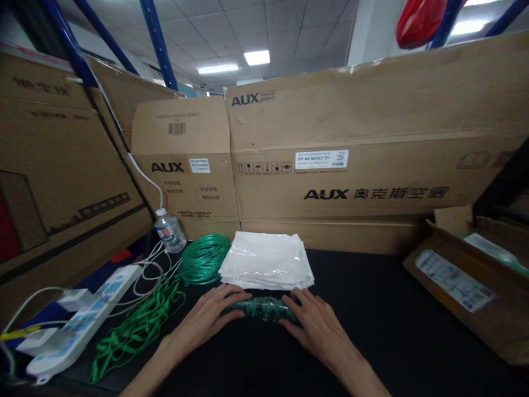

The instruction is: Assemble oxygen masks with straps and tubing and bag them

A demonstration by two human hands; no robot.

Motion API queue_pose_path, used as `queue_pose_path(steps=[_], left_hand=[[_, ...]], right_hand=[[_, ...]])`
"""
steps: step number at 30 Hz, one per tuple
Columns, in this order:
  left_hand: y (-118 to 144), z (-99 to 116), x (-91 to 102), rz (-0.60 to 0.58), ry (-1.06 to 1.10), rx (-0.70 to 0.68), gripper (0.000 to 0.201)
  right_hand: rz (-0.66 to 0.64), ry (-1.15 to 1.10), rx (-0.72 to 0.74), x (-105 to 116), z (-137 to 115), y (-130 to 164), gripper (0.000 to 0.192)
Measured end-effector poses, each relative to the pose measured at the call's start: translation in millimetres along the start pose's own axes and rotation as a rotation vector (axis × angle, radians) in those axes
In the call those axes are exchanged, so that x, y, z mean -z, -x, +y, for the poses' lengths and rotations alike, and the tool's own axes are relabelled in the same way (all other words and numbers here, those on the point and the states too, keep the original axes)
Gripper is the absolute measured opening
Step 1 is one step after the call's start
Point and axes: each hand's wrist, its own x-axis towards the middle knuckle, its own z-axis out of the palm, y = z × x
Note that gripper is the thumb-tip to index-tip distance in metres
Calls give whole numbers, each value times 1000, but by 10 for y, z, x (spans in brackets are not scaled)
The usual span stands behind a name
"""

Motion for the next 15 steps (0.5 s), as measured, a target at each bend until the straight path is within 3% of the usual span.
queue_pose_path(steps=[11,15], left_hand=[[36,-37,-100,95,15,11,45],[68,-18,-79,172,13,43,58]], right_hand=[[67,-6,65,129,251,160,27],[101,20,122,175,145,217,30]])
